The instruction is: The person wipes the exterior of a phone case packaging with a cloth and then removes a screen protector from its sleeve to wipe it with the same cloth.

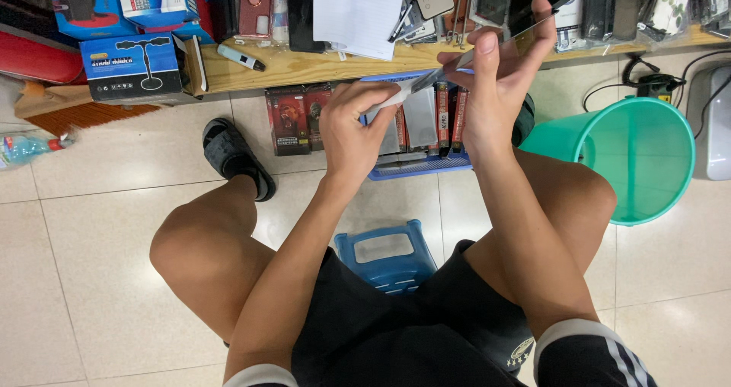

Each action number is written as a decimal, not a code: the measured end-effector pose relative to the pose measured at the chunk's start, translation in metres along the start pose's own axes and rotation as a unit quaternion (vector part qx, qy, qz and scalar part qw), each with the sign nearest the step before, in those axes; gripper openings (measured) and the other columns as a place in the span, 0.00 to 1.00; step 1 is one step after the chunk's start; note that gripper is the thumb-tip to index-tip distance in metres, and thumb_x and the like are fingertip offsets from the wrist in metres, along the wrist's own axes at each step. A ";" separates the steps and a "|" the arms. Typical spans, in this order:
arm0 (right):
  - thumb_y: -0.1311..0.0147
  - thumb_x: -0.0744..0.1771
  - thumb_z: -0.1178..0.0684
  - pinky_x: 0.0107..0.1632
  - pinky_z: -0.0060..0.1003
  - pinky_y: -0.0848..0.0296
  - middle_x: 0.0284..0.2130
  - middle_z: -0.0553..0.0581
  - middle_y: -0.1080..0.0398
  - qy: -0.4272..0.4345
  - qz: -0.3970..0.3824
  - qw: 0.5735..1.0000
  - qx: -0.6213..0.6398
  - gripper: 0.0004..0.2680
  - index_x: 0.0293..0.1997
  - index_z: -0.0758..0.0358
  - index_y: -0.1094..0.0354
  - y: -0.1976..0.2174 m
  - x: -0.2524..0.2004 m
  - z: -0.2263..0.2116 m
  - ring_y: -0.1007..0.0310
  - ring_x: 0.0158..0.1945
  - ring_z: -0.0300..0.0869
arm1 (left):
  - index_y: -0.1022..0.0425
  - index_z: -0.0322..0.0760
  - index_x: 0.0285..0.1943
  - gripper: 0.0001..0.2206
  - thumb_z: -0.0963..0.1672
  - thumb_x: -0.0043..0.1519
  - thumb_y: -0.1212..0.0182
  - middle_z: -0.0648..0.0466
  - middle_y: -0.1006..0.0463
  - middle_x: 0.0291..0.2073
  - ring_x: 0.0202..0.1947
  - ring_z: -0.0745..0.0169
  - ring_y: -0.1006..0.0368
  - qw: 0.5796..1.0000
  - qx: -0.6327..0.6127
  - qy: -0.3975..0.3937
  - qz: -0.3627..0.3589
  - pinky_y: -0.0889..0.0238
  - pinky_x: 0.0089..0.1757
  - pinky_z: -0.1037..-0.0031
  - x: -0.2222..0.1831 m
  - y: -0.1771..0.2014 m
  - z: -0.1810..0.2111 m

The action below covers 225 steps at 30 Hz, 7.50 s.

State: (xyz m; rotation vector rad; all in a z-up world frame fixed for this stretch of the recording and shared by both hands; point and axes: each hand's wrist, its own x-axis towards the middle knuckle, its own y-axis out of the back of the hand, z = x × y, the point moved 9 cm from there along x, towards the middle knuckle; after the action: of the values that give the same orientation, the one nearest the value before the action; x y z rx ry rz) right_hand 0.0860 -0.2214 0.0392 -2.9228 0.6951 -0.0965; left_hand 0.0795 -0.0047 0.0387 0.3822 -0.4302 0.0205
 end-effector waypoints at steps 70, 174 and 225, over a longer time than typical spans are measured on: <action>0.36 0.70 0.59 0.34 0.35 0.21 0.36 0.60 0.26 0.171 -0.229 0.936 -0.205 0.04 0.48 0.65 0.22 -0.057 -0.024 -0.011 0.27 0.31 0.45 | 0.17 0.42 0.53 0.10 0.45 0.64 0.29 0.50 0.12 0.40 0.45 0.71 0.20 0.965 -0.170 0.192 -0.053 0.25 0.47 0.70 0.010 0.008 -0.034; 0.36 0.69 0.48 0.29 0.35 0.30 0.21 0.50 0.28 0.295 -0.267 0.857 -0.328 0.05 0.38 0.54 0.22 -0.108 -0.076 -0.037 0.26 0.23 0.42 | 0.75 0.27 0.82 0.55 0.54 0.62 0.30 0.25 0.52 0.71 0.65 0.30 0.39 0.844 -0.375 0.373 0.086 0.43 0.59 0.33 -0.001 0.031 -0.039; 0.43 0.71 0.63 0.32 0.27 0.36 0.18 0.54 0.36 0.112 -0.145 0.974 -0.135 0.05 0.37 0.71 0.26 0.001 0.005 -0.016 0.36 0.27 0.32 | 0.41 0.43 0.78 0.45 0.46 0.51 0.17 0.44 0.25 0.54 0.56 0.39 0.26 0.977 0.123 0.052 -0.166 0.36 0.51 0.54 -0.004 -0.016 0.004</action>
State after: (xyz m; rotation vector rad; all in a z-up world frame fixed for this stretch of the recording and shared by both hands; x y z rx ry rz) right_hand 0.0885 -0.2262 0.0554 -3.2928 0.3217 -0.3985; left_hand 0.0759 -0.0202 0.0346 0.6915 -0.2553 -0.2319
